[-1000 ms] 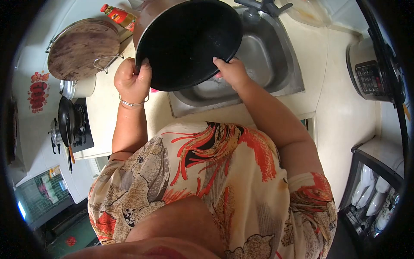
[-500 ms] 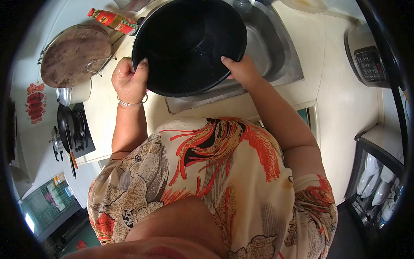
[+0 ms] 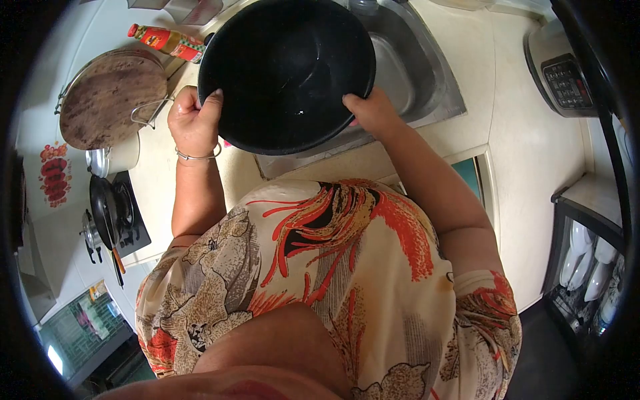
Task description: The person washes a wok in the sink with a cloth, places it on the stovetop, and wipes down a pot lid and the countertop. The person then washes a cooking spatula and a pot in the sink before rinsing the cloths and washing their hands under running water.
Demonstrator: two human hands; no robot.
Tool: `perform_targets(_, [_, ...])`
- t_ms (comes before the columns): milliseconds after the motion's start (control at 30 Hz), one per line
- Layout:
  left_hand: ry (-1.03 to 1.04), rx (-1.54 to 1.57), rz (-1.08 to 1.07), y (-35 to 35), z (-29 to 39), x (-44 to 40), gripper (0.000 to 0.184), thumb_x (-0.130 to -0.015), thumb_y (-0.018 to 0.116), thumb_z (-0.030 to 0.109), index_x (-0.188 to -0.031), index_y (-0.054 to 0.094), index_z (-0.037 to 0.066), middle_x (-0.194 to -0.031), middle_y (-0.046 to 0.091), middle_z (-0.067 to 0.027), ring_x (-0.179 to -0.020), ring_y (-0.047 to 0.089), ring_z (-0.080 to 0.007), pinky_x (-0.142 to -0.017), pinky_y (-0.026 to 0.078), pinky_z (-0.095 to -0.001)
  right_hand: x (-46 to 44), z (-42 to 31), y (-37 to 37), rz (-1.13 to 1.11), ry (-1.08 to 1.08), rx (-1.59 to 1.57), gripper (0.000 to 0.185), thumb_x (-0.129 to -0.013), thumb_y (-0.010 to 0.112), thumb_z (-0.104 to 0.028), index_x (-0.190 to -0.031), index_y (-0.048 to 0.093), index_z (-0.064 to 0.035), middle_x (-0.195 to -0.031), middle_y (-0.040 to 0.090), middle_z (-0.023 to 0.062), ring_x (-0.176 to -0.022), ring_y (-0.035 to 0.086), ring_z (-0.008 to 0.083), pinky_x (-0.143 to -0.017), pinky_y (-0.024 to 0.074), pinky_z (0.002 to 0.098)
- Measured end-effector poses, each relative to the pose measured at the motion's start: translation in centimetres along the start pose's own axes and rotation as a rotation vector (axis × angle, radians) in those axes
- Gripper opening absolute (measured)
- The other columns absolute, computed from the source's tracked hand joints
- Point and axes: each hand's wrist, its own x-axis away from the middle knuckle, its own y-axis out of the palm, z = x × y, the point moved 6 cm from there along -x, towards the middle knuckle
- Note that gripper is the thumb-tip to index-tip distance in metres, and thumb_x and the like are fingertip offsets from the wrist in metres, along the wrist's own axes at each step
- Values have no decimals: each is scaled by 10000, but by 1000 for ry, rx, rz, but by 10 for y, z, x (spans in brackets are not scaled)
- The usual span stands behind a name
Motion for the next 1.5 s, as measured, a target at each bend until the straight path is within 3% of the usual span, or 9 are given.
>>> perform_targets(167, [-33, 27, -12, -1, -4, 0, 258, -729, 651, 52, -586, 436, 62, -543, 400, 46, -530, 346, -51, -480, 326, -205, 4, 0, 1, 6, -8, 24, 341, -775, 580, -205, -1017, 578, 35, -890, 605, 87, -758, 591, 168, -547, 507, 285])
perform_targets(233, [-50, 33, -17, -2, -4, 0, 256, -728, 650, 51, -587, 437, 61, -545, 402, 44, -533, 350, -50, -482, 326, -205, 6, 1, 3, -9, 7, 18, 421, -751, 555, -238, -1018, 563, 87, -894, 605, 143, -744, 608, 205, -566, 522, 295])
perform_targets(333, [-64, 23, -26, -2, -7, -1, 252, -728, 647, 49, -588, 437, 58, -550, 409, 44, -538, 357, -48, -487, 329, -205, 7, 3, 3, -9, 25, 41, 423, -747, 559, -238, -1013, 563, 90, -893, 604, 145, -743, 607, 207, -568, 521, 291])
perform_targets(800, [-158, 150, -67, 6, -16, -3, 256, -742, 635, 44, -585, 435, 68, -561, 422, 56, -525, 364, -40, -479, 323, -203, 15, -2, -1, -22, 92, 42, 397, -768, 578, -236, -1053, 562, 38, -933, 585, 101, -751, 580, 192, -583, 502, 292])
perform_targets(933, [51, -28, -10, 0, -5, 7, 278, -734, 665, 74, -573, 440, 52, -529, 423, 15, -500, 382, -68, -451, 336, -235, 0, 5, -5, 8, 226, 110, 422, -776, 641, -289, -1052, 560, 19, -973, 582, 96, -736, 582, 186, -580, 511, 286])
perform_targets(1033, [368, -190, 3, -1, 15, 13, 245, -694, 658, 44, -565, 451, 47, -514, 437, -81, -428, 413, -203, -432, 349, -284, -6, -11, -3, -71, 180, 71, 473, -789, 648, -315, -1098, 538, 25, -990, 595, 130, -727, 622, 192, -588, 535, 286])
perform_targets(1167, [594, -350, 32, 0, 22, 20, 208, -619, 639, 4, -563, 445, 58, -530, 468, -95, -454, 471, -271, -434, 377, -323, -21, -20, -1, -74, 180, 12, 448, -808, 638, -283, -1132, 518, 2, -999, 593, 124, -722, 621, 196, -594, 532, 300])
perform_targets(1300, [850, -374, -21, 4, 25, 25, 230, -581, 636, -45, -625, 431, 49, -549, 459, -95, -459, 467, -267, -428, 377, -326, -35, -19, 1, -102, 261, -102, 446, -817, 634, -269, -1160, 499, -18, -1031, 583, 113, -770, 622, 209, -625, 533, 334])
perform_targets(1500, [947, -381, -66, 2, 21, 29, 268, -518, 670, -18, -622, 434, 58, -592, 487, -95, -509, 512, -274, -474, 430, -342, -43, -22, 7, -134, 210, -243, 437, -836, 614, -230, -1182, 473, -4, -1062, 573, 115, -873, 616, 221, -704, 527, 334])
